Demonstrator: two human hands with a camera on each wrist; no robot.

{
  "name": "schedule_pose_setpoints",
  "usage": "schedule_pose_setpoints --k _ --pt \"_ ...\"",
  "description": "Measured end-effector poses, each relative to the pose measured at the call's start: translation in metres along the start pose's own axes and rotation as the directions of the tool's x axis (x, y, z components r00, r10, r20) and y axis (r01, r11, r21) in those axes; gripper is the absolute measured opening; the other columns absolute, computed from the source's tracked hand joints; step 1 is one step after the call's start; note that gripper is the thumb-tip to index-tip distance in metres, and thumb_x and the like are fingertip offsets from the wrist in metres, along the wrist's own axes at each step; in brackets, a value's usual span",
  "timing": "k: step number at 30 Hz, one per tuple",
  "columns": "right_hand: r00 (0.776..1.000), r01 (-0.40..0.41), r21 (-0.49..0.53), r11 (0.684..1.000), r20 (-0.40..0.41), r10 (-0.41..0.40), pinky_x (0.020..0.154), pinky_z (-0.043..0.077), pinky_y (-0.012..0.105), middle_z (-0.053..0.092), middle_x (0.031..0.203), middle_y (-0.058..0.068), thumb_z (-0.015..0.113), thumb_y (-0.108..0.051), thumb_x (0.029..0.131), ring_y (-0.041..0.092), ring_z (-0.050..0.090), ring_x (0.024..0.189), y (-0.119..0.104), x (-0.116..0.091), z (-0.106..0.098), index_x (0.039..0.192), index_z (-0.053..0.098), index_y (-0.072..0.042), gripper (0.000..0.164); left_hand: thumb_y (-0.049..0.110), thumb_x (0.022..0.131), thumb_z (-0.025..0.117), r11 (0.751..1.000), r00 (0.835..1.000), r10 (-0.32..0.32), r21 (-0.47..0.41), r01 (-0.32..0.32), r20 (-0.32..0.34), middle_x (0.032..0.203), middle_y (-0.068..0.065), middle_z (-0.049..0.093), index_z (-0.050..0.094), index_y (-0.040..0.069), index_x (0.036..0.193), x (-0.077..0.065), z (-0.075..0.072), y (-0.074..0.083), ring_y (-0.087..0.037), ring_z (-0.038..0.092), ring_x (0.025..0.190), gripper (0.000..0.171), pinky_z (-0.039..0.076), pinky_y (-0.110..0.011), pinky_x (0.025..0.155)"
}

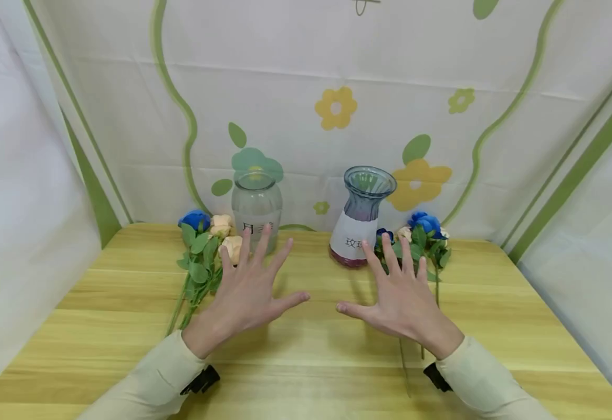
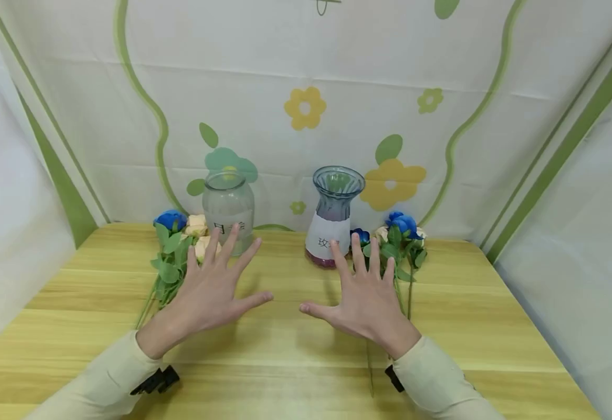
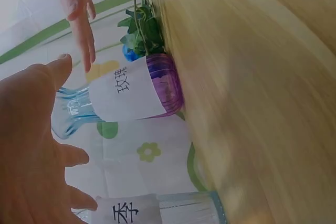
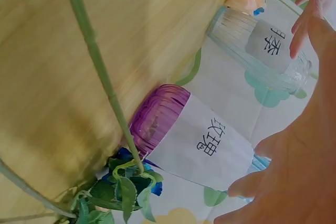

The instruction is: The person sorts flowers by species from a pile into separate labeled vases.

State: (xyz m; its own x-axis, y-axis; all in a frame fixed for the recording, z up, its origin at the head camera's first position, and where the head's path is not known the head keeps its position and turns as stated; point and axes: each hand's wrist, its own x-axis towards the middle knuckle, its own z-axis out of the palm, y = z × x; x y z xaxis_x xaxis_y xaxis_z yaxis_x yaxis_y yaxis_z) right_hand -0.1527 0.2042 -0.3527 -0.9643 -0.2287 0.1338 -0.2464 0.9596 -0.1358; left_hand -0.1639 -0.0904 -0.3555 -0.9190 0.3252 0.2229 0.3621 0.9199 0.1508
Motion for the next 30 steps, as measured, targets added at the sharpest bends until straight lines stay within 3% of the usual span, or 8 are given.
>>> schedule_pose_setpoints --k 5,9,13,17,21,25,30 --pt "1.0 0.005 0.038 0.999 -0.003 -0.005 0.118 0.008 0.087 0.005 0.18 0.016 0.058 -0.092 0.082 0.05 -0.006 0.165 0.006 -0.004 -0.003 0.173 0.012 -0.028 0.12 0.088 0.09 0.051 0.998 1.0 0.019 -0.056 -0.019 -0.008 0.181 -0.011 -0.001 0.022 0.035 0.17 0.004 -0.003 0.004 -0.046 -0.003 0.166 0.101 0.009 -0.084 0.122" --pt "1.0 -0.011 0.104 0.995 -0.002 0.011 0.121 0.007 0.084 0.005 0.181 0.012 0.061 -0.087 0.085 0.049 -0.002 0.165 0.015 -0.008 -0.004 0.173 0.009 -0.032 0.116 0.083 0.094 0.053 0.992 0.996 0.075 -0.099 -0.079 -0.049 0.181 -0.013 0.0 0.02 0.03 0.171 0.012 -0.004 0.006 -0.044 0.001 0.166 0.099 0.013 -0.071 0.13" --pt "1.0 -0.023 0.202 0.979 -0.014 0.026 0.121 0.011 0.084 0.01 0.18 0.01 0.065 -0.08 0.088 0.05 0.004 0.165 0.024 -0.012 -0.003 0.172 0.012 -0.031 0.111 0.076 0.097 0.054 0.966 0.989 0.123 -0.22 -0.138 -0.082 0.181 -0.01 0.0 0.011 0.032 0.172 0.022 -0.009 0.011 -0.039 0.007 0.167 0.097 0.02 -0.065 0.131" --pt "0.997 -0.061 0.34 0.938 -0.024 0.073 0.119 0.016 0.084 0.016 0.179 0.01 0.066 -0.07 0.095 0.048 0.01 0.165 0.035 -0.016 -0.001 0.172 0.015 -0.031 0.101 0.066 0.101 0.058 0.902 0.98 0.165 -0.385 -0.197 -0.115 0.181 -0.005 0.003 0.007 0.032 0.172 0.038 -0.018 0.019 -0.033 0.012 0.167 0.094 0.022 -0.066 0.13" --pt "0.988 -0.116 0.469 0.875 -0.036 0.15 0.118 0.024 0.082 0.025 0.177 0.013 0.063 -0.062 0.101 0.049 0.022 0.161 0.043 -0.02 -0.001 0.171 0.019 -0.03 0.089 0.058 0.103 0.061 0.827 0.969 0.191 -0.507 -0.245 -0.156 0.181 0.0 0.004 0.011 0.026 0.173 0.057 -0.028 0.028 -0.032 0.016 0.166 0.091 0.024 -0.065 0.129" --pt "0.977 -0.141 0.558 0.818 -0.057 0.207 0.12 0.034 0.073 0.035 0.173 0.012 0.061 -0.056 0.105 0.045 0.035 0.157 0.052 -0.025 -0.005 0.17 0.025 -0.026 0.081 0.055 0.104 0.061 0.751 0.971 0.161 -0.616 -0.237 -0.178 0.18 0.007 0.008 0.016 0.026 0.172 0.078 -0.033 0.04 -0.027 0.019 0.166 0.087 0.024 -0.062 0.13" --pt "0.963 -0.165 0.657 0.736 -0.054 0.264 0.123 0.037 0.062 0.04 0.172 0.006 0.057 -0.053 0.108 0.037 0.039 0.157 0.069 -0.032 -0.01 0.17 0.027 -0.026 0.074 0.058 0.101 0.064 0.668 0.979 0.09 -0.718 -0.197 -0.185 0.179 0.007 0.02 0.021 0.028 0.171 0.106 -0.035 0.058 -0.022 0.022 0.165 0.087 0.024 -0.057 0.132"
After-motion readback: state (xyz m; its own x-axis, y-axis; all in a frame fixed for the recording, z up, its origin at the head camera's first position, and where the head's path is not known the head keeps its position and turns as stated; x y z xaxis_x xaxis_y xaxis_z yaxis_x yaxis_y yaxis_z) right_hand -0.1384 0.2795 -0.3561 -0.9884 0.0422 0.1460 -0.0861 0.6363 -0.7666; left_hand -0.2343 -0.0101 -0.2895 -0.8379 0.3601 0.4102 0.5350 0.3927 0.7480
